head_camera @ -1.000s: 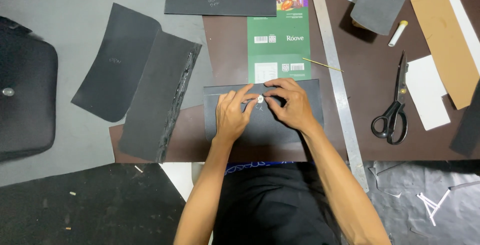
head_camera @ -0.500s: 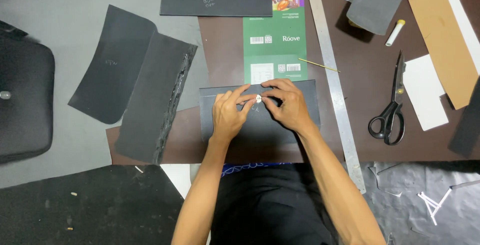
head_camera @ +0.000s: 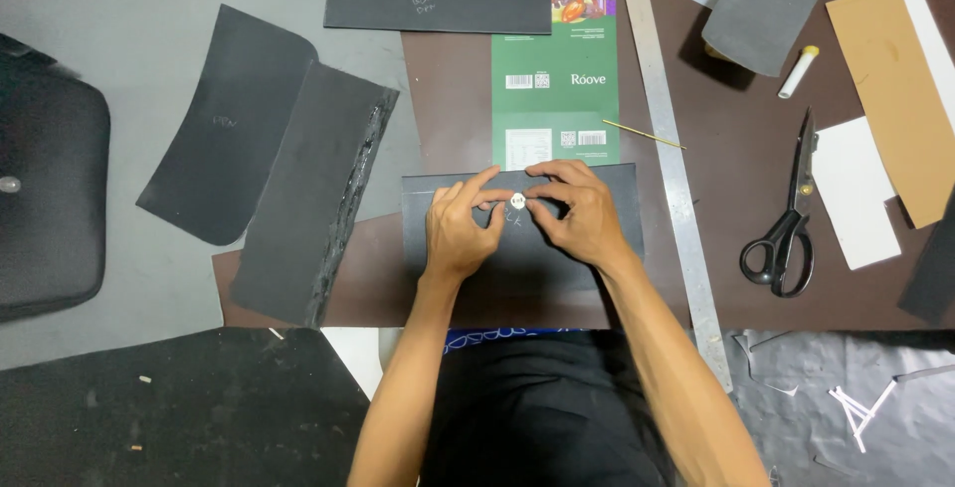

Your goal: Assembling a leather bag by attaching a magnetic clasp and a metal logo to a leather panel.

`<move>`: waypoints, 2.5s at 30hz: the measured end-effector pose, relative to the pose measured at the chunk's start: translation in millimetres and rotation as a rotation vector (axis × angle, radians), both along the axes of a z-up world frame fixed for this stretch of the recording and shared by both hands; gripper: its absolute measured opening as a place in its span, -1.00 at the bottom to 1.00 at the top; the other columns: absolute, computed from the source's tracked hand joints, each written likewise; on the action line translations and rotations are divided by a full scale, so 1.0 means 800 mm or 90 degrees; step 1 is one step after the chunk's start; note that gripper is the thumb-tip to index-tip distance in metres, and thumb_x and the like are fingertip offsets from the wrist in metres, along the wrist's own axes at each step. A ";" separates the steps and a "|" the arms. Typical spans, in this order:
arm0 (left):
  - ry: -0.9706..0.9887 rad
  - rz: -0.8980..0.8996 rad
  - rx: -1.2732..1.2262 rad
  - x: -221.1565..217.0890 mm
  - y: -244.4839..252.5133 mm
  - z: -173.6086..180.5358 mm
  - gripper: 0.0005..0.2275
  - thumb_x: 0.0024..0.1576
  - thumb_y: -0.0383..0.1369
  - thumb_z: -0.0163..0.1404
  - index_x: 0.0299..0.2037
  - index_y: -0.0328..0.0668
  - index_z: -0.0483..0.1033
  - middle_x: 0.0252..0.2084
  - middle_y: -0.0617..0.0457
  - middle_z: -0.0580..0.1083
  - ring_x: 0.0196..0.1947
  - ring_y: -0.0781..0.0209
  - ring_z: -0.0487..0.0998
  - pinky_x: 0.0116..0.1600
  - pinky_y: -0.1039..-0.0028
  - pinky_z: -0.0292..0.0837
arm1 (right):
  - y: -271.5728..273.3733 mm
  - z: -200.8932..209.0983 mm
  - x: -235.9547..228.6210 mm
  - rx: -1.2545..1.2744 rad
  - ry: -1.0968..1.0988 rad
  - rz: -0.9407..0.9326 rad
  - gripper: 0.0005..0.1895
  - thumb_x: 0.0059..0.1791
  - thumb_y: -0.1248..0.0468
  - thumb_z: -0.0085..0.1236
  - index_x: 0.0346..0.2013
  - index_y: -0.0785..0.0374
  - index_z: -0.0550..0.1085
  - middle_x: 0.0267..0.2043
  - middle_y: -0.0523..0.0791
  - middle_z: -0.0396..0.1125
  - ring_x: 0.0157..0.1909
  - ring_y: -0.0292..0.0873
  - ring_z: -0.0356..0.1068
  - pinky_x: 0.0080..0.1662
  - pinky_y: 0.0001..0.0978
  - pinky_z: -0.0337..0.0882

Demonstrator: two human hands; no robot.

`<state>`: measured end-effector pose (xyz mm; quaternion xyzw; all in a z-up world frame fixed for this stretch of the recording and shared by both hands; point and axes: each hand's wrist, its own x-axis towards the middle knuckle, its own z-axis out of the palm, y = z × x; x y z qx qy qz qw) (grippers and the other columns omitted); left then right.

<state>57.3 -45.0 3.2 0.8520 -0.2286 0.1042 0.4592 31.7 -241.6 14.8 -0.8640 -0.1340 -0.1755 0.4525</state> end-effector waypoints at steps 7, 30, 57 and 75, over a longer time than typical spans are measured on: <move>0.011 -0.005 0.006 0.000 -0.001 0.004 -0.60 -0.01 -0.46 0.21 0.09 -0.07 0.55 -0.28 0.25 0.67 -0.38 0.23 0.56 -0.07 0.46 0.34 | 0.003 0.008 0.000 -0.013 0.018 -0.010 -0.92 -0.15 0.42 0.34 -0.38 0.26 0.64 -0.09 0.01 0.53 0.00 0.14 0.48 -0.08 -0.13 0.54; -0.023 -0.057 -0.171 -0.007 -0.007 0.014 -0.83 0.07 -0.52 0.24 -0.15 -0.14 0.67 -0.32 0.05 0.67 -0.32 0.12 0.71 -0.19 0.46 0.61 | 0.006 0.014 -0.008 0.074 0.024 0.070 -0.92 -0.09 0.37 0.35 -0.33 0.32 0.62 0.11 0.08 0.48 0.17 0.25 0.40 0.14 0.11 0.37; -0.072 -0.035 -0.058 -0.012 -0.001 0.014 -0.99 0.13 -0.40 0.22 -0.28 -0.05 0.69 -0.28 0.11 0.64 -0.26 0.11 0.65 -0.17 0.37 0.52 | 0.001 -0.011 -0.033 -0.009 -0.034 -0.205 -0.79 0.03 0.42 0.19 -0.12 0.09 0.63 0.00 -0.16 0.49 0.12 -0.02 0.42 0.13 -0.19 0.34; 0.022 -0.042 0.032 -0.002 0.002 0.012 -0.91 0.13 -0.40 0.14 -0.23 0.04 0.69 -0.12 0.17 0.62 -0.19 0.13 0.53 -0.08 0.33 0.41 | 0.001 -0.022 -0.029 -0.141 0.039 -0.089 -0.58 -0.12 0.48 -0.02 -0.18 -0.01 0.66 0.20 -0.14 0.43 0.26 0.01 0.33 0.21 -0.13 0.22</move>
